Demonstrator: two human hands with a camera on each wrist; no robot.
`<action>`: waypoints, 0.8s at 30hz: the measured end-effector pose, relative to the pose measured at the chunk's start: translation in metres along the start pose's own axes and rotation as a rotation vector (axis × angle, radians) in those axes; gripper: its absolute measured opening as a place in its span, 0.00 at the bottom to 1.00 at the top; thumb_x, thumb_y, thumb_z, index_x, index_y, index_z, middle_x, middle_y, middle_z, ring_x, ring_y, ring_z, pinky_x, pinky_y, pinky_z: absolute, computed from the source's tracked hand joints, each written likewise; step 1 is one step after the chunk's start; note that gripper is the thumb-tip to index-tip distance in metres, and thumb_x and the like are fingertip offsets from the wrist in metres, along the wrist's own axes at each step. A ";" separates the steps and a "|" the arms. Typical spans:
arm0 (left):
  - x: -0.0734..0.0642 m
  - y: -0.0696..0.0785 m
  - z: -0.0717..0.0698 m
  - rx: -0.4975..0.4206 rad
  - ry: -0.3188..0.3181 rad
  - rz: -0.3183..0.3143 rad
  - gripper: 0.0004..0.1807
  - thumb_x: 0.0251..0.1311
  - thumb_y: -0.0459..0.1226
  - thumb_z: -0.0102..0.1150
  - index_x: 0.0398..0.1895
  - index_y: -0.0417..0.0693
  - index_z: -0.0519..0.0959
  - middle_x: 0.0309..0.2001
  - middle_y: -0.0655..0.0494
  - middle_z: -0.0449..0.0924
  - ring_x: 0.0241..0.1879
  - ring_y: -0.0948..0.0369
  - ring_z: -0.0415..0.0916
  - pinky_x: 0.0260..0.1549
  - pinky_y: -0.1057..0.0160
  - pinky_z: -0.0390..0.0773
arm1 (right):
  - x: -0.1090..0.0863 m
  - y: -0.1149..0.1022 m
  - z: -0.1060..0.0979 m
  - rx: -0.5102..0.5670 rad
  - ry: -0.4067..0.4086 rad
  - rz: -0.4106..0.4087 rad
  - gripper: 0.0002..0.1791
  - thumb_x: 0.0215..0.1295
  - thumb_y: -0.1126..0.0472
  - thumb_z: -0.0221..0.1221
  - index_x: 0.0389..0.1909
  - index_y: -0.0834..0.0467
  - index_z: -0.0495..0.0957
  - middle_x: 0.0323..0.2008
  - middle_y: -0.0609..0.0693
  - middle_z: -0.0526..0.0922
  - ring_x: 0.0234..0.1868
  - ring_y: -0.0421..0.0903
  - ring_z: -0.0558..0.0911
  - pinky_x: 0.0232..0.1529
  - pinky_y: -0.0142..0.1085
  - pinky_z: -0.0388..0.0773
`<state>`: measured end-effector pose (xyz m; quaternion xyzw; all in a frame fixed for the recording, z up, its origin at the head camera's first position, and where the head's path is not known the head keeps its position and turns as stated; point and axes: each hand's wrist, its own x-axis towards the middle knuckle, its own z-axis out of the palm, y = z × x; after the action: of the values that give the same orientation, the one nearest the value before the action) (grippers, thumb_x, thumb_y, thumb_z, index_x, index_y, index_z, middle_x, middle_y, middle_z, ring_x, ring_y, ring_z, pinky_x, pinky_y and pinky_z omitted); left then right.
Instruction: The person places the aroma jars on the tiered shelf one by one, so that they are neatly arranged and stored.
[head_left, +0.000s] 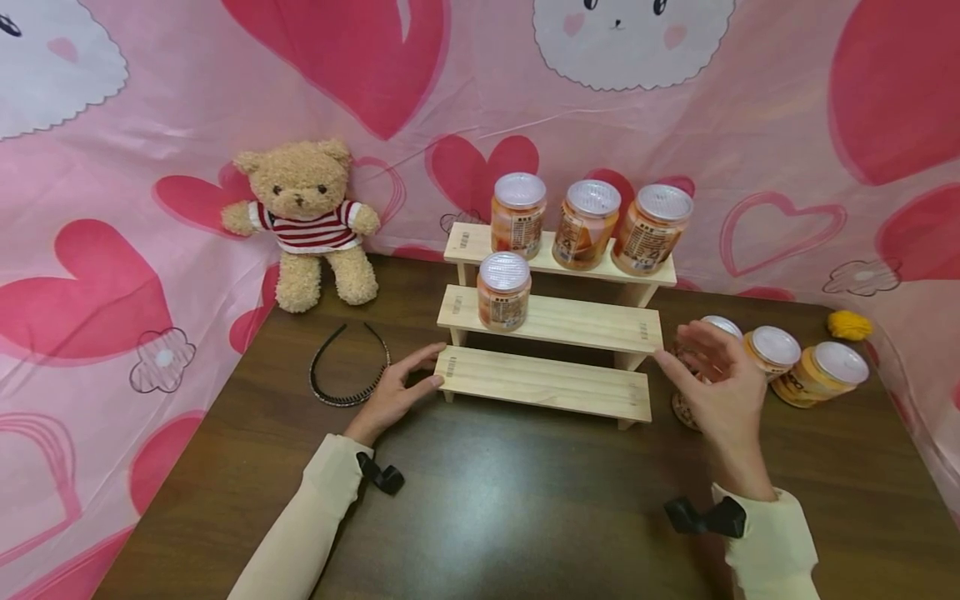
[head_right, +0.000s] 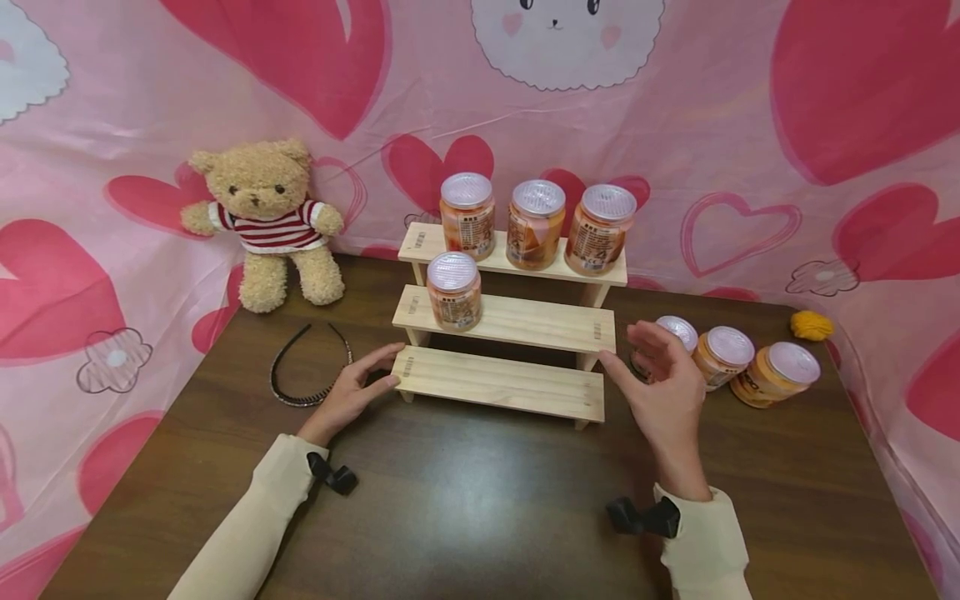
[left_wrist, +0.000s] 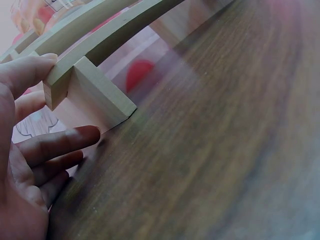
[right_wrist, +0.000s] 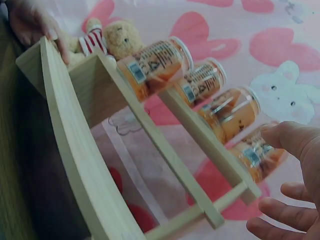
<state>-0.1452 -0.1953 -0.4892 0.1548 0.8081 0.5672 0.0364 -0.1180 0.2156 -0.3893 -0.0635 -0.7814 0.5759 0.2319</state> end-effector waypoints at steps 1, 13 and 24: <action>0.000 0.000 0.000 0.000 0.000 -0.002 0.29 0.67 0.37 0.62 0.72 0.54 0.71 0.60 0.45 0.80 0.60 0.57 0.75 0.63 0.50 0.69 | 0.000 0.002 -0.002 -0.006 0.006 -0.003 0.26 0.52 0.71 0.73 0.54 0.59 0.82 0.42 0.34 0.86 0.44 0.32 0.85 0.44 0.19 0.78; 0.001 0.000 0.000 -0.008 -0.006 -0.023 0.28 0.68 0.38 0.62 0.71 0.58 0.71 0.60 0.47 0.80 0.61 0.54 0.75 0.64 0.45 0.66 | 0.000 0.024 -0.028 0.099 0.083 0.038 0.24 0.49 0.77 0.71 0.50 0.68 0.82 0.38 0.37 0.88 0.39 0.32 0.86 0.41 0.18 0.78; 0.002 0.000 0.000 -0.034 -0.012 -0.034 0.30 0.68 0.34 0.60 0.73 0.51 0.69 0.60 0.42 0.80 0.62 0.48 0.74 0.66 0.42 0.64 | 0.001 0.036 -0.047 -0.025 0.123 -0.001 0.26 0.50 0.77 0.71 0.53 0.66 0.81 0.39 0.32 0.87 0.40 0.29 0.85 0.42 0.17 0.76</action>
<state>-0.1471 -0.1946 -0.4888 0.1438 0.8007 0.5791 0.0533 -0.1046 0.2685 -0.4114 -0.1013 -0.7728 0.5609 0.2791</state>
